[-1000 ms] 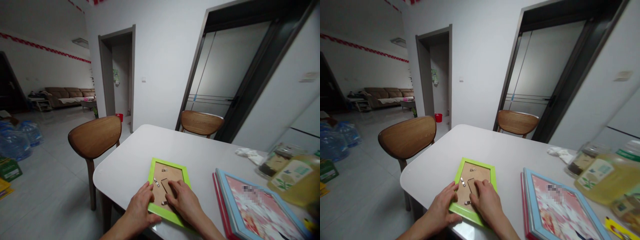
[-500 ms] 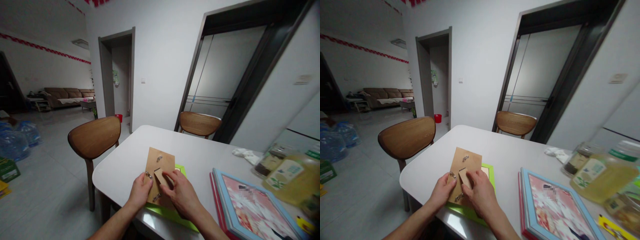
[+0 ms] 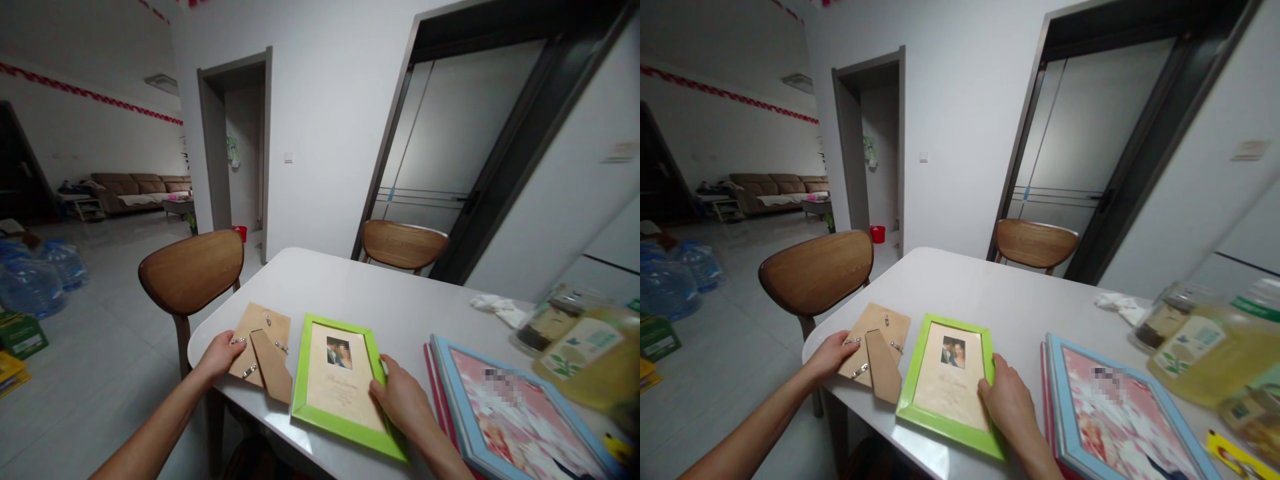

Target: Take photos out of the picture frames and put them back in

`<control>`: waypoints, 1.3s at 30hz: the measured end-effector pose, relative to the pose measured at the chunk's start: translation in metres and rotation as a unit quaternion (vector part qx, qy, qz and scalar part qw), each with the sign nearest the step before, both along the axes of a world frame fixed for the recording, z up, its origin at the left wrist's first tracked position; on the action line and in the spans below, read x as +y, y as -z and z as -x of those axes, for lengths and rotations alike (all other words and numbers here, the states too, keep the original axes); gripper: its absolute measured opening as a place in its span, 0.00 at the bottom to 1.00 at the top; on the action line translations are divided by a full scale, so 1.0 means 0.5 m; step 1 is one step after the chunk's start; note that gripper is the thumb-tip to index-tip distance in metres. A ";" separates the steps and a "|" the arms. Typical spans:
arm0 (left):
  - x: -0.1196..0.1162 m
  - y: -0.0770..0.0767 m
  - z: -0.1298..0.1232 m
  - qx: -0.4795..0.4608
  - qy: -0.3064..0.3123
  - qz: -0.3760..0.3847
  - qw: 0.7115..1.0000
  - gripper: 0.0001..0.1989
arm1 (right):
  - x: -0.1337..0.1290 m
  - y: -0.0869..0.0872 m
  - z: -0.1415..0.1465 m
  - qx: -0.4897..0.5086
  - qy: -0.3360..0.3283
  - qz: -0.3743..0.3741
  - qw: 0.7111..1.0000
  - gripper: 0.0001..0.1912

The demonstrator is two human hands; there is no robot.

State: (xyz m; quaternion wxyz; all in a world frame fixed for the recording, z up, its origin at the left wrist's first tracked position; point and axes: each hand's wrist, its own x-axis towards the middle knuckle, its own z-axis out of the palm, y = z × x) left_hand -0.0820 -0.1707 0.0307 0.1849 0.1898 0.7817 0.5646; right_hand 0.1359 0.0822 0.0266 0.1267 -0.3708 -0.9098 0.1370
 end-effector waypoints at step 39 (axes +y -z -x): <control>0.007 0.005 -0.131 0.328 0.011 0.097 0.940 0.19 | 0.013 0.025 -0.010 0.000 0.002 -0.019 1.000 0.25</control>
